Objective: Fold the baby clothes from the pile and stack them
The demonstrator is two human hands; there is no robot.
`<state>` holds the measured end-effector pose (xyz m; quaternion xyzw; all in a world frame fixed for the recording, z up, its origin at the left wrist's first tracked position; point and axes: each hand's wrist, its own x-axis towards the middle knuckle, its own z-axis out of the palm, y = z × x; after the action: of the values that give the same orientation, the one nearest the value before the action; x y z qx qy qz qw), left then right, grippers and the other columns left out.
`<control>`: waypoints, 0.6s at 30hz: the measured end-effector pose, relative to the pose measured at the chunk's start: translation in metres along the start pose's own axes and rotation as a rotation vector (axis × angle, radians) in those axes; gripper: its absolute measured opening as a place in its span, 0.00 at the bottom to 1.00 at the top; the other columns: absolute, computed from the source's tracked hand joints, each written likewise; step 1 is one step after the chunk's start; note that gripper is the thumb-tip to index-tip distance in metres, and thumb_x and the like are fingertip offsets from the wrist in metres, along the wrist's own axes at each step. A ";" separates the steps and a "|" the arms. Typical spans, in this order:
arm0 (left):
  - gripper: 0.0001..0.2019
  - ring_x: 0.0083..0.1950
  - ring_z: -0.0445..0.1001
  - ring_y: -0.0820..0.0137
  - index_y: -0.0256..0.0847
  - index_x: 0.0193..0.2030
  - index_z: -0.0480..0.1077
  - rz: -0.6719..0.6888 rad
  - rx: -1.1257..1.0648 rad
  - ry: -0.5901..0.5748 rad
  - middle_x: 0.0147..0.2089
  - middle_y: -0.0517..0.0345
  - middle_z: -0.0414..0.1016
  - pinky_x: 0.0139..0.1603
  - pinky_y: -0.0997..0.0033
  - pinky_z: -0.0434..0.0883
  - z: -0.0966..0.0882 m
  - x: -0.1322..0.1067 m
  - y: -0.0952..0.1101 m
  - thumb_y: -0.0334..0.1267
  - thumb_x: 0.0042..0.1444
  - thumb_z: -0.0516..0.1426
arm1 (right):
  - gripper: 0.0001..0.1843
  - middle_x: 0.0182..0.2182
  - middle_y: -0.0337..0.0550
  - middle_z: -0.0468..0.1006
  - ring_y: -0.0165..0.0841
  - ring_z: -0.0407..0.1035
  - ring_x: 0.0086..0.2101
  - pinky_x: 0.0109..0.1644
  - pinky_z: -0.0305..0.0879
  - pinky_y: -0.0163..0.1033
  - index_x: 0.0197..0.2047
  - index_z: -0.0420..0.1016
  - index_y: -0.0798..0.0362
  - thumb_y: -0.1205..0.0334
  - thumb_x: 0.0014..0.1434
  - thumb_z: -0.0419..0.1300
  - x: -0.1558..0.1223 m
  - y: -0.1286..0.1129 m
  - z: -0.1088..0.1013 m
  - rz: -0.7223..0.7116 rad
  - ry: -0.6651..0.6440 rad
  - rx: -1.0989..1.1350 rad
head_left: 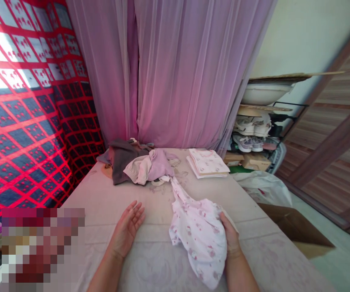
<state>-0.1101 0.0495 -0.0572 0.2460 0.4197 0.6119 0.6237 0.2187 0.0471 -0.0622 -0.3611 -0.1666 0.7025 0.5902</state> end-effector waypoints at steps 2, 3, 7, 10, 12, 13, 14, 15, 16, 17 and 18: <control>0.22 0.61 0.66 0.59 0.47 0.56 0.67 0.136 0.335 0.042 0.61 0.49 0.67 0.60 0.54 0.64 0.017 0.011 0.003 0.45 0.54 0.59 | 0.25 0.37 0.48 0.82 0.48 0.74 0.45 0.53 0.69 0.53 0.46 0.78 0.54 0.53 0.44 0.66 0.002 0.001 0.001 0.044 0.000 0.041; 0.23 0.62 0.64 0.57 0.46 0.56 0.67 0.239 0.539 0.035 0.62 0.48 0.66 0.61 0.52 0.62 0.029 0.018 0.007 0.45 0.53 0.59 | 0.25 0.37 0.48 0.82 0.48 0.74 0.45 0.53 0.68 0.53 0.46 0.78 0.54 0.53 0.44 0.66 0.003 0.000 0.003 0.067 -0.006 0.060; 0.26 0.69 0.51 0.51 0.49 0.59 0.66 0.790 1.411 -0.069 0.69 0.47 0.55 0.65 0.41 0.50 0.087 0.055 0.026 0.40 0.51 0.60 | 0.23 0.37 0.49 0.82 0.48 0.73 0.46 0.54 0.67 0.53 0.43 0.79 0.55 0.54 0.43 0.67 0.006 -0.001 0.008 0.117 -0.034 0.106; 0.24 0.71 0.46 0.50 0.52 0.57 0.68 0.941 1.882 -0.289 0.70 0.49 0.53 0.65 0.33 0.37 0.114 0.087 0.035 0.37 0.52 0.59 | 0.20 0.34 0.48 0.82 0.48 0.74 0.45 0.55 0.66 0.52 0.38 0.80 0.55 0.53 0.41 0.68 0.007 0.000 0.005 0.135 -0.047 0.106; 0.21 0.70 0.48 0.53 0.52 0.55 0.70 0.923 2.029 -0.418 0.69 0.52 0.56 0.65 0.33 0.33 0.115 0.110 0.041 0.35 0.53 0.57 | 0.20 0.35 0.49 0.82 0.47 0.74 0.45 0.55 0.66 0.51 0.37 0.79 0.55 0.53 0.41 0.68 0.007 0.002 0.002 0.151 -0.070 0.085; 0.20 0.70 0.49 0.54 0.52 0.54 0.71 0.877 2.060 -0.424 0.68 0.53 0.57 0.65 0.34 0.31 0.111 0.122 0.045 0.33 0.54 0.56 | 0.20 0.35 0.49 0.82 0.47 0.74 0.46 0.55 0.65 0.51 0.38 0.79 0.55 0.52 0.42 0.68 0.007 0.003 0.000 0.154 -0.085 0.069; 0.18 0.70 0.50 0.54 0.51 0.51 0.73 0.799 2.064 -0.359 0.68 0.53 0.59 0.64 0.33 0.29 0.105 0.134 0.051 0.32 0.55 0.53 | 0.21 0.36 0.50 0.82 0.47 0.73 0.46 0.55 0.65 0.51 0.38 0.79 0.55 0.52 0.42 0.68 0.007 0.003 0.000 0.151 -0.098 0.049; 0.17 0.69 0.50 0.53 0.51 0.49 0.74 0.695 2.038 -0.240 0.67 0.53 0.60 0.62 0.31 0.26 0.098 0.145 0.057 0.31 0.56 0.52 | 0.22 0.36 0.50 0.82 0.47 0.73 0.45 0.55 0.65 0.51 0.38 0.79 0.55 0.51 0.42 0.68 0.006 0.004 0.000 0.137 -0.105 0.030; 0.16 0.69 0.50 0.51 0.50 0.48 0.75 0.609 1.984 -0.111 0.67 0.51 0.61 0.62 0.31 0.24 0.092 0.154 0.063 0.32 0.57 0.51 | 0.22 0.36 0.50 0.82 0.47 0.74 0.45 0.55 0.65 0.50 0.38 0.79 0.55 0.51 0.41 0.68 0.005 0.004 0.001 0.114 -0.107 0.012; 0.16 0.69 0.49 0.45 0.46 0.49 0.75 0.573 1.971 -0.037 0.66 0.44 0.60 0.58 0.27 0.24 0.087 0.162 0.069 0.34 0.57 0.51 | 0.23 0.37 0.50 0.82 0.47 0.74 0.44 0.54 0.65 0.50 0.38 0.79 0.55 0.50 0.40 0.69 0.004 0.004 0.003 0.085 -0.109 -0.004; 0.15 0.69 0.48 0.42 0.44 0.49 0.75 0.538 1.944 0.019 0.66 0.41 0.60 0.57 0.25 0.23 0.083 0.166 0.073 0.36 0.56 0.53 | 0.23 0.37 0.49 0.82 0.47 0.74 0.43 0.54 0.65 0.50 0.37 0.79 0.54 0.49 0.39 0.69 0.003 0.004 0.006 0.056 -0.117 -0.018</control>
<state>-0.0987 0.2373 0.0096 0.7295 0.6720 0.1269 -0.0096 0.2111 0.0500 -0.0614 -0.3294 -0.1969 0.7370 0.5564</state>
